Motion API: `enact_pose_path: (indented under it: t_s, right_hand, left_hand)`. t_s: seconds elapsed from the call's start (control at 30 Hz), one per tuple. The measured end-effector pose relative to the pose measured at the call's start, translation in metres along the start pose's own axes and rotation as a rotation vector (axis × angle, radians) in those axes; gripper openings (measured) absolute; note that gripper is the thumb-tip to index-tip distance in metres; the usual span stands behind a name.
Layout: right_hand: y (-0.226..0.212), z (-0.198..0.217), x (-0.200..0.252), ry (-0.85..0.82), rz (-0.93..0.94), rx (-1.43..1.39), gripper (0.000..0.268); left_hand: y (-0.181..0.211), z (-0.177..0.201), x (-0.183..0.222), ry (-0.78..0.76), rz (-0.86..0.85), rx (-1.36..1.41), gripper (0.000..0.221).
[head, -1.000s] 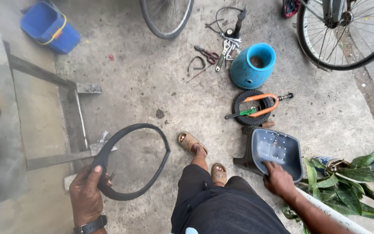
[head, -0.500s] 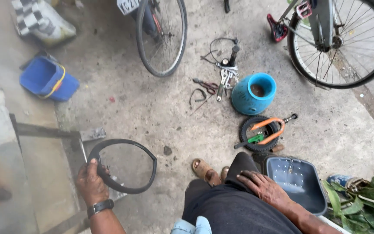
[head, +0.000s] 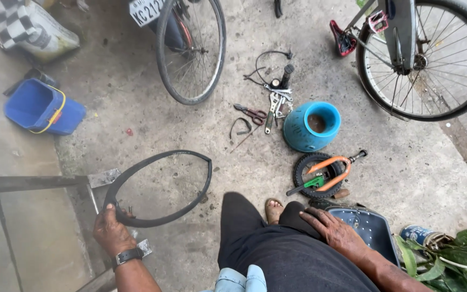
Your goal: The person is reinstalling an inner tube into a bicycle tire and then fitting the tire onto the wheel rim.
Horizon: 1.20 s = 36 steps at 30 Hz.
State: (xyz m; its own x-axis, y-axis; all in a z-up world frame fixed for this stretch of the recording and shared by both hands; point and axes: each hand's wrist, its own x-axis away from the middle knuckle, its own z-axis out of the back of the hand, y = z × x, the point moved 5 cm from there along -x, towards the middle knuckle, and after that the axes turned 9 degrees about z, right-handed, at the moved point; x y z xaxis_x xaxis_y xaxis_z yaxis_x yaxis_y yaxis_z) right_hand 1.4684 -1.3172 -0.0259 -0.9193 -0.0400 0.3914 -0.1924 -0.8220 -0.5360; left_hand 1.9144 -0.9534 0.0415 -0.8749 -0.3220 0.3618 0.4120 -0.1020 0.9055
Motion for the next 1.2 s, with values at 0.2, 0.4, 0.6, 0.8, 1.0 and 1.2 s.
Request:
enact_pose_path:
  t_s: [0.2,0.4,0.6,0.8,1.0,1.2]
  right_hand:
    - [0.028,0.038,-0.043,0.007,-0.019,-0.187,0.088]
    - [0.086,0.071,-0.128,-0.085,-0.111,-0.192,0.090]
    - [0.143,0.161,-0.219,0.108,-0.364,-0.171,0.065]
    - [0.166,0.277,-0.302,0.281,-0.332,-0.154,0.066]
    - [0.171,0.312,-0.379,0.213,-0.225,-0.136,0.062]
    - [0.153,0.311,-0.481,-0.066,0.008,-0.094,0.057]
  left_hand:
    - [-0.009,-0.046,0.009,0.040,0.025,-0.047,0.022]
    - [-0.004,-0.095,-0.031,0.087,0.138,-0.057,0.019]
    - [-0.006,-0.144,-0.106,0.087,0.184,-0.088,0.022]
    - [0.001,-0.205,-0.162,0.036,0.122,-0.202,0.023]
    - [-0.017,-0.256,-0.157,-0.025,0.154,-0.296,0.024]
    - [-0.077,-0.285,-0.137,-0.037,0.326,-0.467,0.028]
